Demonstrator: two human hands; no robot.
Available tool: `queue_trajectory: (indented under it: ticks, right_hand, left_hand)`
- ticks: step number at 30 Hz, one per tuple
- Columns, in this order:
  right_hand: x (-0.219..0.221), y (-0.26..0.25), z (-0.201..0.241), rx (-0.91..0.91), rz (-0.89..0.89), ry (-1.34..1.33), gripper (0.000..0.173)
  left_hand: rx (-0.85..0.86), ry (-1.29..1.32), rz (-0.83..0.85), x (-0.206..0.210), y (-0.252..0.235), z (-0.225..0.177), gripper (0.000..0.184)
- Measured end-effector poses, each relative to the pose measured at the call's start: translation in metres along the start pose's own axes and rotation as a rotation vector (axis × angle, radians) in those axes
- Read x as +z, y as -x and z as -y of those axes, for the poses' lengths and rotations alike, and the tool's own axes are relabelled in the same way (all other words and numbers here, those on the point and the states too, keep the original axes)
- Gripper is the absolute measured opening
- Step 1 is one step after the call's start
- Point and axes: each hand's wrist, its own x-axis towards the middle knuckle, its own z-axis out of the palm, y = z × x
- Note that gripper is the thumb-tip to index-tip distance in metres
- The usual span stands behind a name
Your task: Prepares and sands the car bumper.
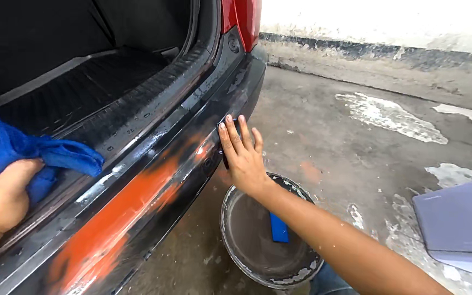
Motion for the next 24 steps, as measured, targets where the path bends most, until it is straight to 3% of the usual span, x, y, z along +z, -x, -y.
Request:
queue_trajectory:
  ticks: [2, 5, 7, 10, 13, 15, 18, 21, 22, 24]
  right_hand:
    - [0.007, -0.012, -0.013, 0.045, -0.029, -0.008, 0.098]
    - [0.004, -0.023, -0.003, 0.226, 0.036, -0.051, 0.119]
    - [0.0, -0.003, 0.006, 0.128, 0.009, -0.094, 0.118]
    - [0.012, -0.001, -0.016, 0.019, -0.072, -0.011, 0.098]
    - [0.008, -0.025, -0.017, 0.215, 0.02, -0.006, 0.119]
    - [0.0, -0.014, 0.0, 0.177, 0.019, -0.068, 0.122]
    - [0.003, -0.006, -0.007, 0.018, -0.034, -0.024, 0.108]
    - [0.01, -0.031, -0.016, 0.164, -0.004, 0.012, 0.088]
    - [0.006, -0.034, -0.01, 0.208, 0.014, -0.007, 0.088]
    - [-0.007, -0.018, 0.007, 0.141, 0.034, -0.07, 0.107]
  left_hand:
    - [-0.001, -0.038, 0.015, 0.003, 0.001, -0.012, 0.025]
    - [-0.034, -0.046, 0.022, 0.006, 0.005, -0.019, 0.027]
    - [-0.001, -0.013, 0.005, 0.002, 0.002, -0.008, 0.028]
    - [0.002, -0.026, 0.019, 0.002, 0.003, -0.008, 0.025]
    - [-0.039, -0.025, 0.059, 0.01, 0.008, -0.043, 0.021]
    - [-0.048, -0.012, 0.046, 0.011, 0.007, -0.047, 0.022]
    - [-0.037, 0.001, 0.035, 0.012, 0.005, -0.048, 0.02]
    - [-0.037, -0.043, 0.069, 0.011, 0.008, -0.051, 0.022]
    - [-0.04, -0.05, 0.061, 0.012, 0.008, -0.051, 0.022]
    - [-0.057, -0.035, 0.033, 0.008, 0.006, -0.035, 0.026]
